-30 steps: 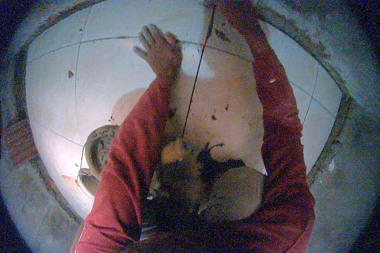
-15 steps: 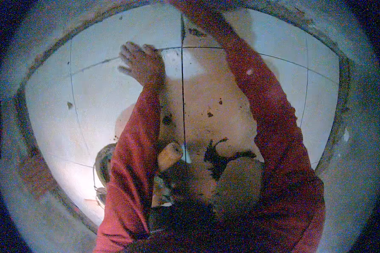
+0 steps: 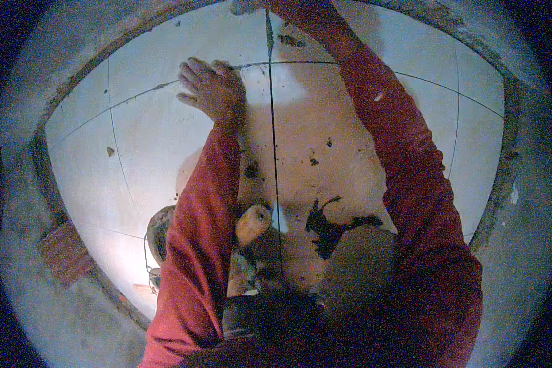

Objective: The person applies mortar to a tile using a trowel, places the tile on the floor, and uses a mallet to tap it into place before wiping the surface with a cloth.

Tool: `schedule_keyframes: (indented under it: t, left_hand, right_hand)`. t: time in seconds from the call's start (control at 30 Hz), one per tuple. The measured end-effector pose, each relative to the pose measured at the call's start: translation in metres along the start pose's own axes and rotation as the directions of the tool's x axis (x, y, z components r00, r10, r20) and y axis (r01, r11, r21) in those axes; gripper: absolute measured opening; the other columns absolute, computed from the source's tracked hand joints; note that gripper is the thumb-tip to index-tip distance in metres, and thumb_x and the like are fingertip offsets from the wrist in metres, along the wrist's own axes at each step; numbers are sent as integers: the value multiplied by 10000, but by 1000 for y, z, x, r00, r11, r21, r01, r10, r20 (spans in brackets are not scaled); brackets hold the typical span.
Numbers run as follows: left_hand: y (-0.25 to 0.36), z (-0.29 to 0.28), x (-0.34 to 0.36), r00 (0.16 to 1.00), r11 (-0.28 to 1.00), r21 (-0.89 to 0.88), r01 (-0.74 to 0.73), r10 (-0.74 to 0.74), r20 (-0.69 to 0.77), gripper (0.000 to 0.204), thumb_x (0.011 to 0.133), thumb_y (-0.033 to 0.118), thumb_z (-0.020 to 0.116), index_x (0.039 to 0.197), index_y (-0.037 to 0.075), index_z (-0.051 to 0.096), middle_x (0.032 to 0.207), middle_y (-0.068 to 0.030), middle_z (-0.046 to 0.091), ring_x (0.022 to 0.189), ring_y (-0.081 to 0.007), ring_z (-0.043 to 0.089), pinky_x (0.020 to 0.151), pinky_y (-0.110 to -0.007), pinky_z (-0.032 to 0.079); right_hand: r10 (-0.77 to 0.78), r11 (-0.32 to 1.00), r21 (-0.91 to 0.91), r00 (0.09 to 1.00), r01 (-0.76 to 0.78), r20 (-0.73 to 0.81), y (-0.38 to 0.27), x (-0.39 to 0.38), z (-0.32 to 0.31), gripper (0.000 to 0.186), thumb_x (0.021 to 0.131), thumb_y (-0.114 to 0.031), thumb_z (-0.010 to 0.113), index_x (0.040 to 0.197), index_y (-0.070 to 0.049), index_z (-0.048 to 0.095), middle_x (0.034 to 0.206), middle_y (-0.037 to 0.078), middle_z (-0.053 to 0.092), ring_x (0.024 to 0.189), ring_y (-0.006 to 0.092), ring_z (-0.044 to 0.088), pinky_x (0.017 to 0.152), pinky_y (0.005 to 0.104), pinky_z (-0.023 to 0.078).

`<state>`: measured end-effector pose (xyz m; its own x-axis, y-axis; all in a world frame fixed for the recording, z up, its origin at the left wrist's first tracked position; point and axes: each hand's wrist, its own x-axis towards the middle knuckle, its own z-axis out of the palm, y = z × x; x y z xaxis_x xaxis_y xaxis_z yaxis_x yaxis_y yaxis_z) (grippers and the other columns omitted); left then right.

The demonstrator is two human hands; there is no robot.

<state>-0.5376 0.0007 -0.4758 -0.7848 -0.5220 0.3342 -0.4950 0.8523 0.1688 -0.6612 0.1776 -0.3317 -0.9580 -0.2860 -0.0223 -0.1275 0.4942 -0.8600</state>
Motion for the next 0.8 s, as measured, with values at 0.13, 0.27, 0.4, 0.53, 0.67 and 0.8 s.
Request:
schedule_keyframes:
  t: [0.13,0.27,0.4,0.53,0.67,0.8]
  left_hand:
    - [-2,16,3,995,1000,-9,-24,23,-93,589,1017,353,424,1455,-40,447,1549,-240,419,1458,-411,363,1138,-706,229]
    - [1,13,-5,999,1000,-24,-11,9,-47,594,1015,347,434,1465,-41,436,1560,-234,406,1473,-405,342,1155,-706,195]
    - [-1,10,-6,1000,997,-83,-1,-2,-29,600,1016,338,435,1479,-42,420,1576,-220,389,1495,-399,307,1178,-697,150]
    - [-7,13,-3,999,997,-75,-27,24,-47,606,1005,334,452,1487,-31,421,1587,-231,372,1477,-423,331,1149,-723,186]
    - [-5,13,-10,1000,997,-70,-18,17,-16,581,1007,308,440,1475,-37,427,1583,-224,377,1494,-411,308,1170,-705,161]
    - [-9,15,-5,998,998,-50,-47,44,-52,566,1005,280,433,1473,-38,423,1575,-229,388,1498,-412,305,1177,-702,152]
  right_hand:
    - [-342,924,-168,939,344,42,48,50,22,304,1005,-333,628,1055,-35,664,673,89,639,794,235,684,793,404,537]
    - [-677,613,-580,735,536,-35,62,44,16,298,1029,-321,595,1083,-48,702,845,106,695,848,258,683,805,389,542]
    - [-395,918,79,916,389,74,50,41,23,425,1049,-340,568,1399,-102,606,1141,135,710,974,290,681,879,405,538]
    - [-443,870,-176,887,461,131,66,44,19,379,1043,-317,594,1331,-75,638,1102,112,713,974,247,673,880,421,534]
    - [-259,958,173,950,230,175,73,45,33,380,1045,-310,591,1333,-66,629,1182,101,683,1073,239,644,952,407,506]
    - [-35,973,-208,958,97,286,33,51,17,540,1034,-301,598,1514,-99,456,1310,126,646,1202,251,616,1045,412,466]
